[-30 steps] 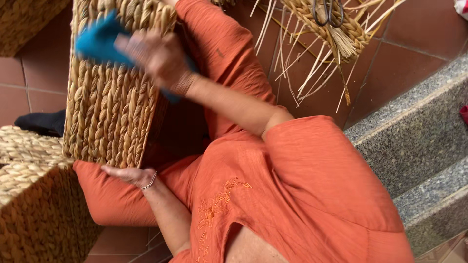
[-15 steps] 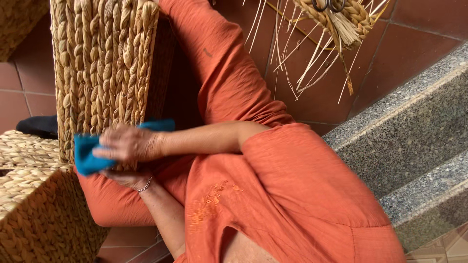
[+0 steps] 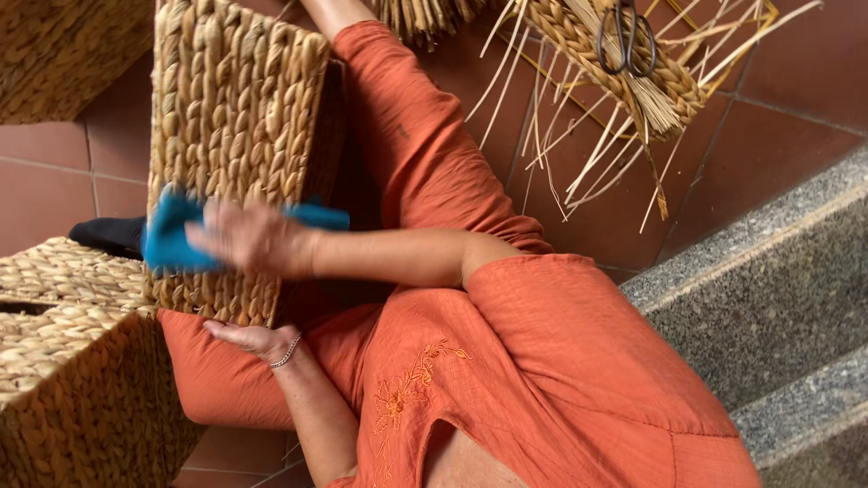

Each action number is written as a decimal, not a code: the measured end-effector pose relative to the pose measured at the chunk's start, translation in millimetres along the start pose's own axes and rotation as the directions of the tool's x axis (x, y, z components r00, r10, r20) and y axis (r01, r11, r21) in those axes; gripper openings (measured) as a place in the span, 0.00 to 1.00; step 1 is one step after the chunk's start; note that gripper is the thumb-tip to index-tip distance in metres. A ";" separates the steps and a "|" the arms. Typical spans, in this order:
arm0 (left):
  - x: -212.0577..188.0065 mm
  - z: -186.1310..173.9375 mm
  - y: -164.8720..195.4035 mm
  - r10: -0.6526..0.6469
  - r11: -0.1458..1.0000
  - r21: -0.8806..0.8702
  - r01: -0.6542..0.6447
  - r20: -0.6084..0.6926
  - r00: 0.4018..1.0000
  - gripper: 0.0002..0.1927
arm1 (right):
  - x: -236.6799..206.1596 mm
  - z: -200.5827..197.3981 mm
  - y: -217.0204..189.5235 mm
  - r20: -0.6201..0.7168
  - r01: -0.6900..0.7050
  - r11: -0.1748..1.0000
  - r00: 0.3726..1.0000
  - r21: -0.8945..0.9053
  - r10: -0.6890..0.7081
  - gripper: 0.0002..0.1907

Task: The person sits on the floor and wipes a rectangular woven basket with a blue cloth. They rotate the basket to clean all sides and the interior, then place it on top of another basket.

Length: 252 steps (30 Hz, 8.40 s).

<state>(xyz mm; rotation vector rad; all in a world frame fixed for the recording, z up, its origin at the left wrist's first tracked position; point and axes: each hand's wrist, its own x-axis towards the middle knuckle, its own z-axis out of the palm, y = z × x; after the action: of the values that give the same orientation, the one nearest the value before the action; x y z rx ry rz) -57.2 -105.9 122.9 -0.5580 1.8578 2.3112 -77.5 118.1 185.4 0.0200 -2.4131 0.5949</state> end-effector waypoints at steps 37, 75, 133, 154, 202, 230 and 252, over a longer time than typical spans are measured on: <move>-40.8 77.6 -67.6 0.098 0.983 -0.128 -0.132 -0.242 0.965 0.28 | 30.4 -69.7 262.8 0.176 -0.310 0.920 0.918 -0.240 0.355 0.28; -17.2 95.7 -63.9 0.183 0.971 0.216 -0.100 -0.407 0.895 0.32 | 21.9 -65.4 169.7 0.217 0.269 0.960 0.944 -0.075 -0.248 0.22; 23.9 11.3 12.2 -0.041 0.968 0.246 0.058 -0.073 0.996 0.50 | 64.9 -102.2 293.0 0.529 -0.590 0.406 0.807 0.698 0.263 0.20; -57.1 45.0 -127.3 -0.133 0.991 -0.007 0.135 -0.244 0.961 0.40 | -5.7 -30.9 222.8 0.374 0.052 0.936 0.923 -0.348 0.087 0.35; -25.4 61.3 -123.9 -0.073 0.988 0.091 0.121 -0.413 0.908 0.37 | -0.5 106.3 74.4 0.327 0.359 0.927 0.893 -0.107 -0.308 0.37; -23.7 30.5 -138.6 -0.119 0.991 -0.090 0.100 -0.232 0.966 0.42 | -107.2 -16.5 51.6 0.474 0.345 0.897 0.763 0.276 -0.439 0.29; -20.7 39.0 -136.5 -0.167 0.979 -0.169 0.110 -0.377 0.911 0.32 | -80.5 -3.2 70.1 0.440 0.344 0.881 0.770 0.324 -0.462 0.31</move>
<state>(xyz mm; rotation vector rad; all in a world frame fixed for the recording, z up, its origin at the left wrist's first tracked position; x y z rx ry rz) -2.1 -33.2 12.0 -1.2091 1.7285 2.3832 -23.0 171.8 110.8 0.8859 -2.6930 0.7167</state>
